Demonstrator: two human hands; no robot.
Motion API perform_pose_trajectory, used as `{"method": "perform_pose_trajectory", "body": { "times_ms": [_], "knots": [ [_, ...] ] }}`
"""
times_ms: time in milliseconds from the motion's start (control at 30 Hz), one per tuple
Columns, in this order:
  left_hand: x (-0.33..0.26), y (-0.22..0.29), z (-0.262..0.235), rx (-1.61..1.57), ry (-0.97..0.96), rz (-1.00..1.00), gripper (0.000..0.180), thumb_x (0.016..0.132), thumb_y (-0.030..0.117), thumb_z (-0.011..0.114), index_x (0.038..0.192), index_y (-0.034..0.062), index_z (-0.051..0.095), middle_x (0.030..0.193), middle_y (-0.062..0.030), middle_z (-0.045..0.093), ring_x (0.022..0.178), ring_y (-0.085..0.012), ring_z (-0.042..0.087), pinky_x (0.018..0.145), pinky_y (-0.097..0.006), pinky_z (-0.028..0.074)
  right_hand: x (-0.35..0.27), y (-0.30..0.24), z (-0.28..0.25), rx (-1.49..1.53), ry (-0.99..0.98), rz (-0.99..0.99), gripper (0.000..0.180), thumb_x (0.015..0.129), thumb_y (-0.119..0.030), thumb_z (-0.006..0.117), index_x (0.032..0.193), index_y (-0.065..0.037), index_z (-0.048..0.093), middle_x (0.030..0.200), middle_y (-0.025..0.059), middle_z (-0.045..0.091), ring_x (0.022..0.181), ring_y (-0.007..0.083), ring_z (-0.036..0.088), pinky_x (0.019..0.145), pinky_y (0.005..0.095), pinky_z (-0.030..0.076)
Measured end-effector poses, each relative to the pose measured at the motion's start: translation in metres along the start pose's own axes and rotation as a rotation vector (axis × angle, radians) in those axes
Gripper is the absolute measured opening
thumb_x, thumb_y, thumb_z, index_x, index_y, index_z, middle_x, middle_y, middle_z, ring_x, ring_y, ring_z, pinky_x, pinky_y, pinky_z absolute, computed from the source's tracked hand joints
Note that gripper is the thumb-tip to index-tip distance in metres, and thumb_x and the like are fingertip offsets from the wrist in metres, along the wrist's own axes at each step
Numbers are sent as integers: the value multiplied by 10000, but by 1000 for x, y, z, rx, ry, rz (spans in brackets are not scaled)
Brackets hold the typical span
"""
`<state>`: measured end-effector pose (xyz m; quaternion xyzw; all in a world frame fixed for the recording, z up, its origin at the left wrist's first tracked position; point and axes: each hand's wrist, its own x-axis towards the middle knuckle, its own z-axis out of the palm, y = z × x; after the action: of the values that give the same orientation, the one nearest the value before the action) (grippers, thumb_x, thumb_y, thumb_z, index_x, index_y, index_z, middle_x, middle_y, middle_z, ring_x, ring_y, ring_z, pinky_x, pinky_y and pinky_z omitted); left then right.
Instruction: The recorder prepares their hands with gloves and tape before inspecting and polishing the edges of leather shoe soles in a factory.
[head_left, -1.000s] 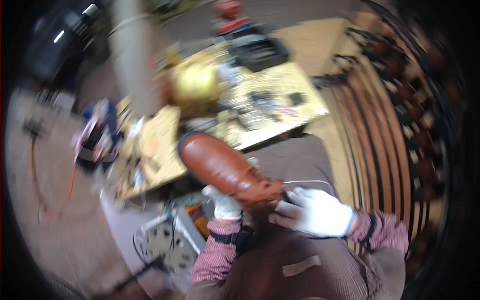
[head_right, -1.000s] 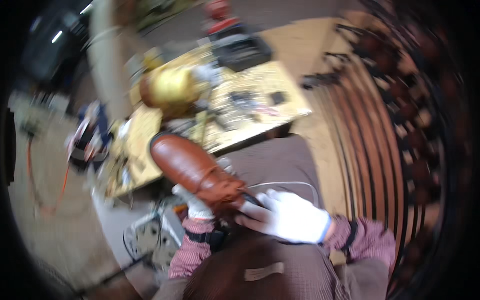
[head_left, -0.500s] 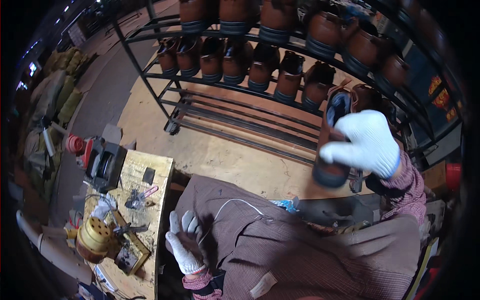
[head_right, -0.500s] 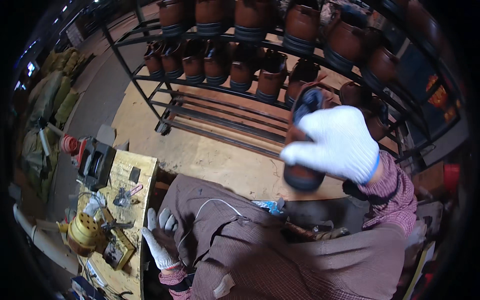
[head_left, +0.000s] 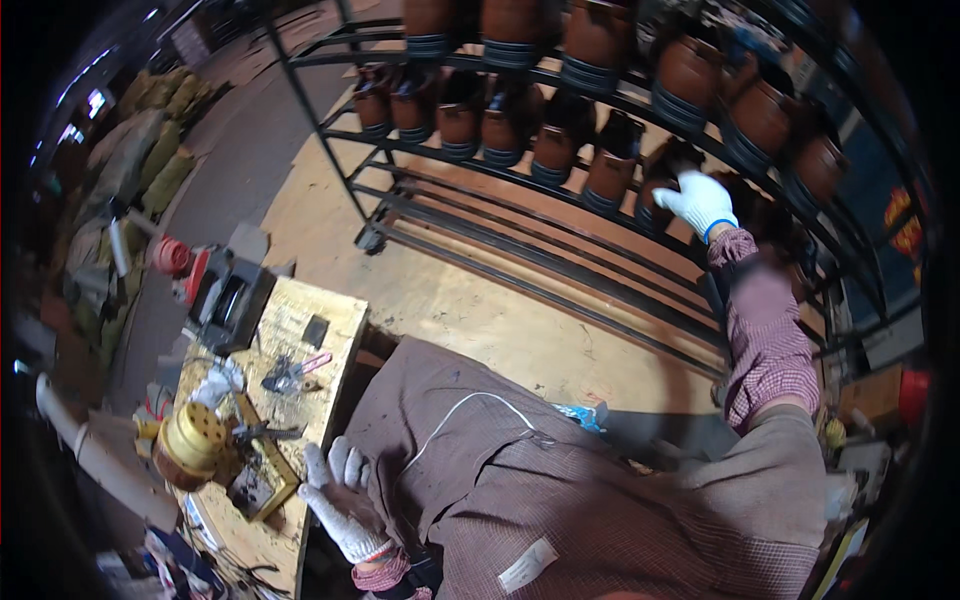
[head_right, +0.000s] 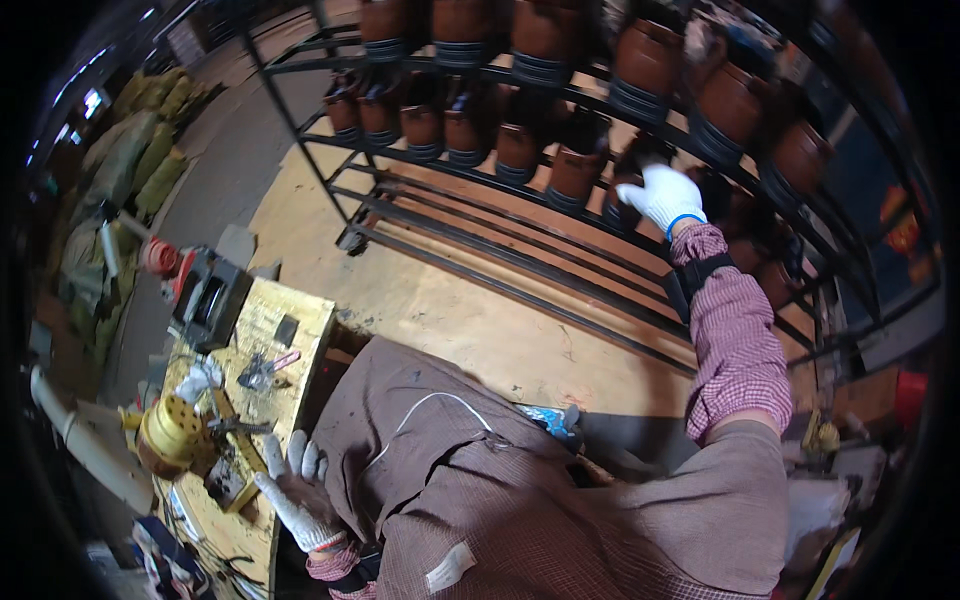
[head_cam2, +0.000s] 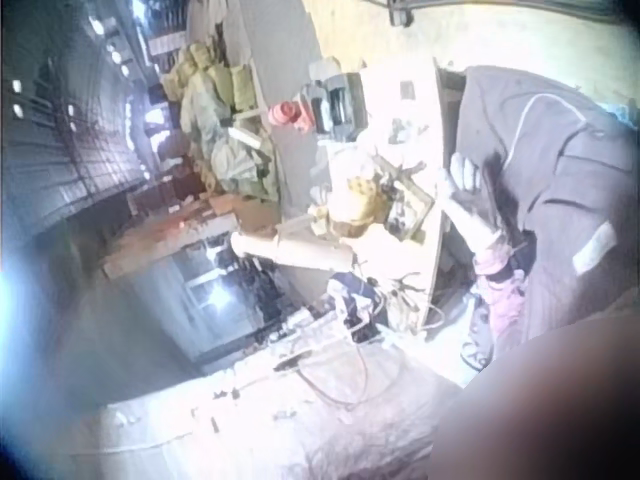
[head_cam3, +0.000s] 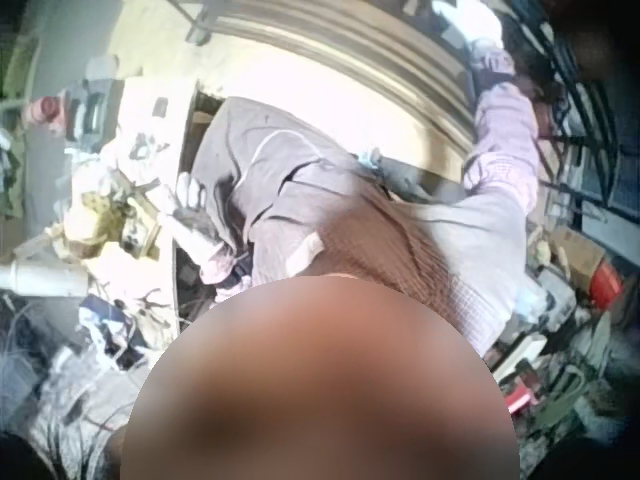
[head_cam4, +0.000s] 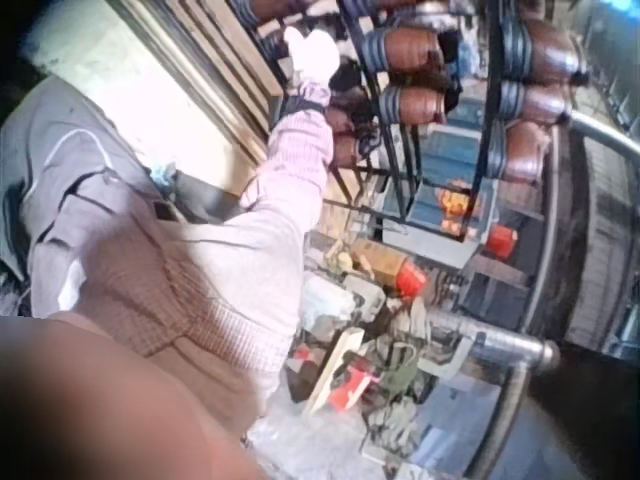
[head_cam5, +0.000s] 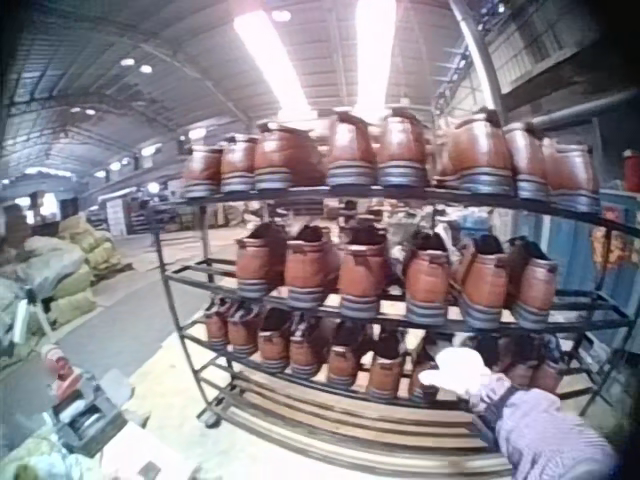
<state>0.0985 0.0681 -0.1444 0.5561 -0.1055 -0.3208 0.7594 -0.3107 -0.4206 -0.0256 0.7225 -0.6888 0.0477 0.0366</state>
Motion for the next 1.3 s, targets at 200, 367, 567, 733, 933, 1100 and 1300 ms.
{"method": "perform_pose_trajectory", "body": {
  "times_ms": [200, 367, 567, 733, 933, 1100, 1300],
  "knots": [
    [-28, -12, -13, -246, -4, 104, 918, 1112, 736, 402, 1751, 88, 279, 1619, -219, 548, 1346, -290, 640, 1157, -410, 495, -55, -92, -15, -101, -122, -433, 464, 916, -493, 722, 958, -41, 819, 903, 224, 777, 879, 416, 767, 824, 508, 602],
    [-38, -19, -20, -246, 118, 168, 942, 1105, 744, 386, 1760, 84, 238, 1669, -234, 490, 1426, -310, 586, 1207, -460, 467, -153, -194, -80, 460, -571, -723, 350, 879, -376, 843, 884, -29, 790, 752, 181, 718, 734, 377, 736, 668, 411, 570],
    [-52, -21, -24, -375, 232, 165, 1078, 1046, 832, 405, 1791, 117, 95, 1787, -156, 318, 1560, -304, 443, 1291, -467, 339, -247, -307, -68, 699, -132, -2059, 449, 816, -475, 875, 1062, -107, 796, 781, 76, 727, 643, 248, 726, 611, 409, 571],
    [-78, -53, -82, -989, 39, 313, 839, 1077, 646, 522, 1693, 97, 368, 1623, -178, 530, 1432, -354, 586, 1202, -518, 496, -326, -350, -39, 521, -270, -2363, 427, 881, -329, 757, 1188, -34, 788, 1107, 158, 765, 712, 271, 723, 581, 371, 573],
    [-56, -82, -162, -890, 141, 260, 753, 1090, 536, 597, 1666, 85, 419, 1588, -189, 564, 1402, -349, 610, 1186, -500, 518, -312, -366, -33, 796, -310, -2232, 511, 900, -356, 761, 1312, -53, 752, 1302, 238, 726, 841, 359, 760, 732, 415, 626],
    [2, -43, -187, -1040, 21, 345, 798, 1080, 605, 565, 1666, 82, 424, 1593, -184, 565, 1412, -341, 604, 1199, -496, 507, -280, -333, -10, 661, -316, -1866, 517, 940, -384, 769, 1295, -9, 749, 1336, 277, 718, 882, 379, 749, 778, 436, 589],
    [-2, 4, -168, -1032, 32, 459, 859, 1068, 689, 526, 1665, 78, 431, 1600, -178, 567, 1425, -332, 596, 1215, -490, 494, -262, -286, 27, 555, -320, -1618, 518, 1040, -436, 718, 1357, -26, 735, 1421, 240, 720, 1060, 390, 746, 887, 451, 558]
  ]
}}
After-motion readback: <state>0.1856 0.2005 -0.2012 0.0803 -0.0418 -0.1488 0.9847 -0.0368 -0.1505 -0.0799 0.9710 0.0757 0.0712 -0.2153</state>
